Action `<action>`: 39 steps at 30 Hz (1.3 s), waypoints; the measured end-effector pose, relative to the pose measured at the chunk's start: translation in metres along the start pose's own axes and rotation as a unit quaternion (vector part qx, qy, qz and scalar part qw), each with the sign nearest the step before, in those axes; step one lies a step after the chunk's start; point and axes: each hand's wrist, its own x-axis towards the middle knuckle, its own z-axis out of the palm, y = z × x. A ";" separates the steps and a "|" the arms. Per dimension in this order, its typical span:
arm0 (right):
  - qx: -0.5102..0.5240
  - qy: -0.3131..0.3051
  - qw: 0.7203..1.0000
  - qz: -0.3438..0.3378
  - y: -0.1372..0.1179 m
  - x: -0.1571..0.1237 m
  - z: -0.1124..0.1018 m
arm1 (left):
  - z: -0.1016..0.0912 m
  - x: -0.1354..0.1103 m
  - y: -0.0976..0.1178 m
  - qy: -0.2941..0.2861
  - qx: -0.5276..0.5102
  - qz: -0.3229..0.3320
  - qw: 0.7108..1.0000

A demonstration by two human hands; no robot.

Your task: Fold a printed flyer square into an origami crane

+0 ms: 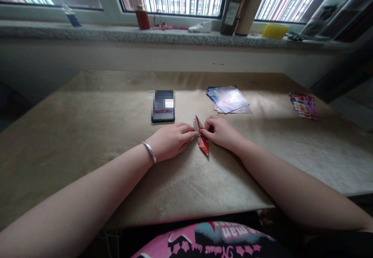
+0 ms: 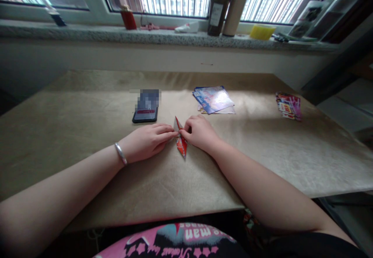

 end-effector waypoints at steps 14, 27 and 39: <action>-0.030 0.020 0.999 0.037 -0.002 -0.001 0.000 | -0.001 0.000 0.005 -0.007 0.002 -0.038 0.999; -0.024 0.046 0.997 0.049 0.002 -0.001 0.003 | 0.000 0.002 0.008 -0.005 -0.015 -0.047 0.999; 0.013 0.045 0.999 0.018 0.010 0.000 0.004 | 0.004 0.001 0.003 -0.002 -0.068 -0.060 0.996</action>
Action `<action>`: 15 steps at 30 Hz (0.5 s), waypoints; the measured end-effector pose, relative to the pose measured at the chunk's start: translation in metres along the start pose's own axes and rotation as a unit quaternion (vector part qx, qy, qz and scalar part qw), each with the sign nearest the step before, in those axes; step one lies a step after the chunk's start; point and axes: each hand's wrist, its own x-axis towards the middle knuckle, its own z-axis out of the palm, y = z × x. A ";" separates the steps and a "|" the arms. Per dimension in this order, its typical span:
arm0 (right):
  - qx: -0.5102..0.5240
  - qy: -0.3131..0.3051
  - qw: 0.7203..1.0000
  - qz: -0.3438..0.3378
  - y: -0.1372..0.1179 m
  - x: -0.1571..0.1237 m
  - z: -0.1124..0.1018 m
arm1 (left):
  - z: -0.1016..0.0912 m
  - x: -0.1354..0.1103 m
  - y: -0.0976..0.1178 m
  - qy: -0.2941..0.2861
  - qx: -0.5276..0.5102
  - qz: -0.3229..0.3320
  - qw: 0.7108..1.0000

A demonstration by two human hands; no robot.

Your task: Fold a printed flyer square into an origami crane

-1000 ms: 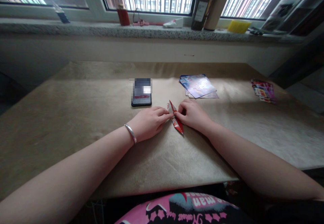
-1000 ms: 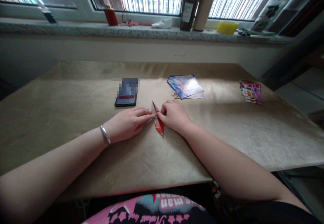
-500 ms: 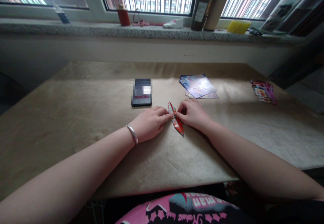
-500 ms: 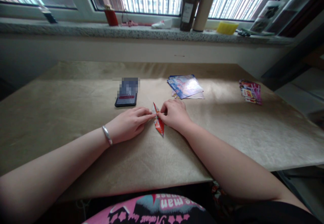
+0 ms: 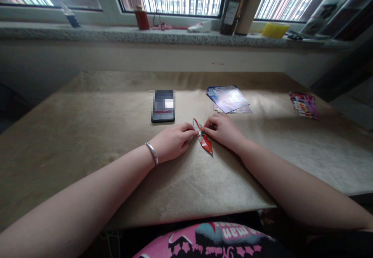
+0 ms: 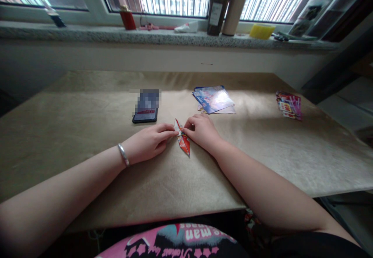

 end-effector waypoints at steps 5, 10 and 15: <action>-0.005 -0.003 1.000 0.001 0.000 0.001 -0.002 | 0.001 0.000 0.001 0.028 0.013 0.004 1.000; 0.004 -0.003 1.000 -0.028 0.000 0.000 -0.003 | 0.001 0.001 0.002 0.006 0.025 0.019 0.999; 0.012 -0.024 0.997 -0.075 -0.003 -0.001 -0.007 | -0.001 0.001 0.001 0.001 0.016 0.026 1.000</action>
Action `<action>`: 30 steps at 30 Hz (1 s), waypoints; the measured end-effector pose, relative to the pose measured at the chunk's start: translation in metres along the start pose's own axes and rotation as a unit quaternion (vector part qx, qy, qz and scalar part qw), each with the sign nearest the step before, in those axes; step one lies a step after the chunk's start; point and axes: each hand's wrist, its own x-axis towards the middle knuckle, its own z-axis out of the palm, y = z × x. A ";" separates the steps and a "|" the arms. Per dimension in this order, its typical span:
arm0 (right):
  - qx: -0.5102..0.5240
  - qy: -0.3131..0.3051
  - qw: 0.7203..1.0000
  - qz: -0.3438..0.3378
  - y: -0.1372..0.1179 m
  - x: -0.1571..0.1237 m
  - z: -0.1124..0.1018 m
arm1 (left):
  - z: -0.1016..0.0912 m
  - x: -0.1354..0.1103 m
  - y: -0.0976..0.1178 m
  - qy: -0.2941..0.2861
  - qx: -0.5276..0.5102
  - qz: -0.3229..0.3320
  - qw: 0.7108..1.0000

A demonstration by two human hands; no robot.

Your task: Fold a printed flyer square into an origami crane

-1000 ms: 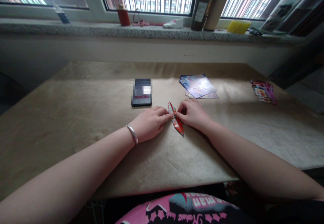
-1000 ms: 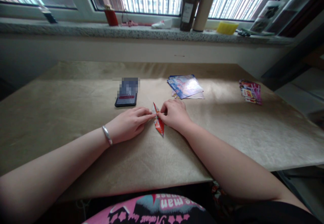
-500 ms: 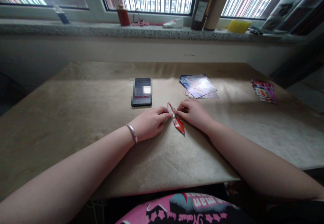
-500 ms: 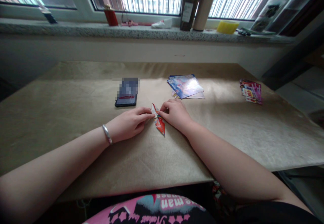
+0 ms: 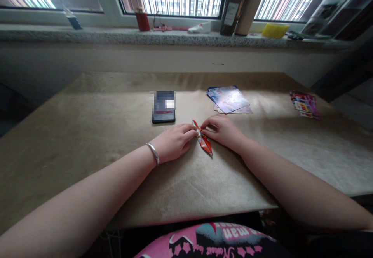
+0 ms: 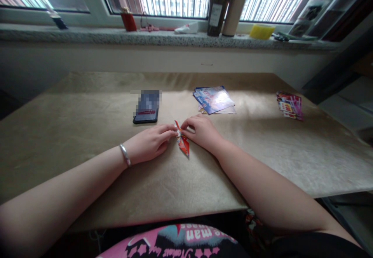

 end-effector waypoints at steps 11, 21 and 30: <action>0.010 0.000 0.995 -0.099 0.007 -0.002 0.001 | -0.002 0.000 -0.007 -0.017 -0.027 0.026 0.999; 0.013 -0.005 0.995 -0.094 0.013 -0.001 0.002 | -0.003 -0.002 -0.002 -0.026 0.007 0.003 1.000; -0.053 -0.005 0.987 -0.152 -0.002 -0.002 -0.002 | -0.009 0.000 0.013 -0.032 0.100 -0.002 0.994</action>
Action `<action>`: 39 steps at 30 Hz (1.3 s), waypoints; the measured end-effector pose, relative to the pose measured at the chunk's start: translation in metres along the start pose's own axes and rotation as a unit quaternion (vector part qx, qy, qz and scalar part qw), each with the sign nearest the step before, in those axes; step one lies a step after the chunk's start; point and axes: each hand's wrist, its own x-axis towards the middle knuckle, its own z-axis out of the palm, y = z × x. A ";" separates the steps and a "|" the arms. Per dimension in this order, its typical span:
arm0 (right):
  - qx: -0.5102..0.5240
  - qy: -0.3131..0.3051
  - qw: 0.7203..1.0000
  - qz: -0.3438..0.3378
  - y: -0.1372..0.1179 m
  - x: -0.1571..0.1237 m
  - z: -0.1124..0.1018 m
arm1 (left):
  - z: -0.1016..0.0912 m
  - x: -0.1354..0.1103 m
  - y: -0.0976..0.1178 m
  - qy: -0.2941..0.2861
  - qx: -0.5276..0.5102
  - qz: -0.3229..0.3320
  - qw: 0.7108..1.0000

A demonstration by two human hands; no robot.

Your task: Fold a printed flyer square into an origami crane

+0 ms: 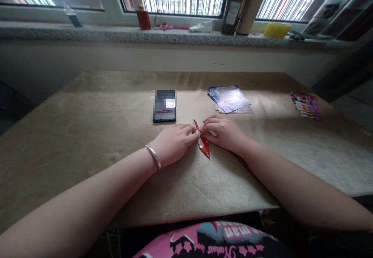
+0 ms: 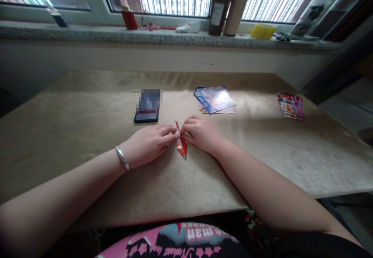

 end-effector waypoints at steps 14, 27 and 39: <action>0.029 -0.070 0.997 -0.025 0.006 -0.002 -0.009 | 0.002 0.001 0.002 0.019 0.007 -0.004 1.000; 0.011 -0.091 0.996 -0.014 0.010 -0.005 -0.012 | 0.001 0.001 -0.007 -0.008 0.005 0.022 1.000; 0.094 -0.062 0.994 0.006 0.016 -0.007 -0.007 | 0.005 -0.002 -0.017 0.022 -0.025 0.013 0.999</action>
